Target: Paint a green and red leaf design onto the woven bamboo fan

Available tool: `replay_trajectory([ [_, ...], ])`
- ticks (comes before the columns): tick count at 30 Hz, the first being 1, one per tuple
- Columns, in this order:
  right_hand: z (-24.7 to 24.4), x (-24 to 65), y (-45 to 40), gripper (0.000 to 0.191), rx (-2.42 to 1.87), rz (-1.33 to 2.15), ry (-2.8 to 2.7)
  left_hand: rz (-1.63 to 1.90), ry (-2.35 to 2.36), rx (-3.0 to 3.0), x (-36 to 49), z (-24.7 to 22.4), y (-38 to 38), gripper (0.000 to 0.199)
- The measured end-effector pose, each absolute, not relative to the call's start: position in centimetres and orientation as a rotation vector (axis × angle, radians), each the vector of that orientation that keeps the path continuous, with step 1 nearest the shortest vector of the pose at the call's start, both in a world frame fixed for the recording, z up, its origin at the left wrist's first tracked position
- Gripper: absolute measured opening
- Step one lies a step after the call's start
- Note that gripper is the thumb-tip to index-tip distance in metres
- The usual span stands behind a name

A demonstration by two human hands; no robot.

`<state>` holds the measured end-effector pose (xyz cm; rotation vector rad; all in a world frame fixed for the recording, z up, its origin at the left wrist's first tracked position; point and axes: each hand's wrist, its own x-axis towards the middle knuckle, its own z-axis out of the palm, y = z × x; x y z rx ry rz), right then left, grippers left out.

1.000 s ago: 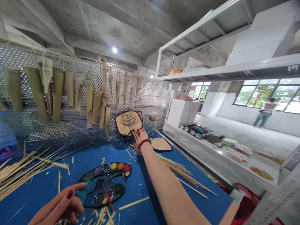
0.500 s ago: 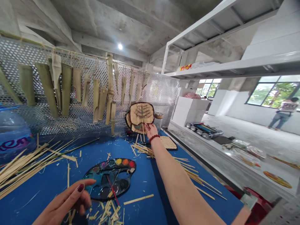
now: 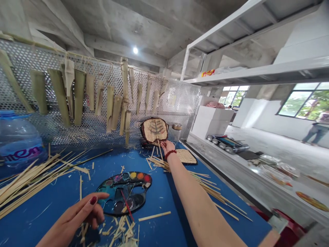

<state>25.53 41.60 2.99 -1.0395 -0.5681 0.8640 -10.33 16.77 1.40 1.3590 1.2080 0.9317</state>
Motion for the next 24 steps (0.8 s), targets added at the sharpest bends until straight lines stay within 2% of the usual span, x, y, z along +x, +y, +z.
replay_trajectory([
  [5,3.1,25.7,40.2,0.021,-1.13,0.855,-0.459,0.926,1.205,1.375,-10.2,1.6,16.7,0.055],
  [9,4.0,25.0,37.5,0.013,-1.152,0.869,-0.562,0.963,1.254,1.479,-10.9,2.1,17.1,0.052],
  [16,3.8,22.8,30.1,0.011,-1.237,1.285,-1.182,0.938,1.651,1.721,-13.6,1.5,18.1,0.036],
  [19,2.8,22.6,27.5,0.01,-1.392,1.248,-1.499,0.902,1.69,1.756,-13.6,1.1,18.2,0.044],
  [24,1.8,22.4,25.4,0.012,-1.521,1.119,-1.558,0.74,1.777,1.91,-12.2,0.9,18.1,0.06],
])
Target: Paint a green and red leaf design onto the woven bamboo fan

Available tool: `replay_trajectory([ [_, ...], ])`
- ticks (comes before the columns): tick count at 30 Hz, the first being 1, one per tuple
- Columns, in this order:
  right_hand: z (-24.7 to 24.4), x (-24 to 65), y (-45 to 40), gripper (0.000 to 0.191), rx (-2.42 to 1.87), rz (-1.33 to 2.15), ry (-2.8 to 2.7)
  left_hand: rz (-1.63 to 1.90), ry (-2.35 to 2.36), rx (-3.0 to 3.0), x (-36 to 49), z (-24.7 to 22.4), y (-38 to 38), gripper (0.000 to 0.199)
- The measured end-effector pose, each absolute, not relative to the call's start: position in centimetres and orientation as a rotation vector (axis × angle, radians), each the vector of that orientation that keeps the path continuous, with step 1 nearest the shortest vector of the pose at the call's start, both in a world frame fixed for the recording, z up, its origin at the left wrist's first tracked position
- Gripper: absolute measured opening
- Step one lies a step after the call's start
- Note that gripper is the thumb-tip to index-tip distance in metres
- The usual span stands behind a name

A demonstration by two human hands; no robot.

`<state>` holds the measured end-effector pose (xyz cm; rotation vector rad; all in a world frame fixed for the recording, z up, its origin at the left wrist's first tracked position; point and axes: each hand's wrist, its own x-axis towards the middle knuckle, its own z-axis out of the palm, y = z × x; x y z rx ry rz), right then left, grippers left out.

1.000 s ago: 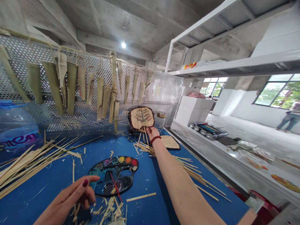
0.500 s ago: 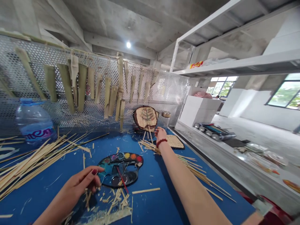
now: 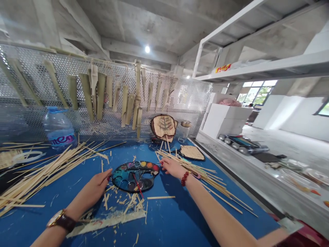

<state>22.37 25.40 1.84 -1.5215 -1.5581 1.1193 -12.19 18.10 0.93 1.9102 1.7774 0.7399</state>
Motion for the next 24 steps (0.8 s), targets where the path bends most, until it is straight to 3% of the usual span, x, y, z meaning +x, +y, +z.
replay_trajectory([
  [6,1.2,21.6,24.5,0.014,-1.433,1.203,-1.351,0.798,1.78,1.917,-10.9,0.3,18.1,0.056],
  [14,1.8,22.2,22.8,0.016,-1.207,1.442,-0.973,1.173,1.541,1.122,-10.5,1.2,18.5,0.056],
  [17,2.1,22.0,22.5,0.015,-1.196,1.486,-0.946,1.148,1.476,1.001,-9.4,2.7,17.9,0.06],
  [24,1.7,22.1,22.5,0.012,-1.193,1.543,-0.924,1.022,1.446,0.917,-9.1,3.1,18.1,0.031],
])
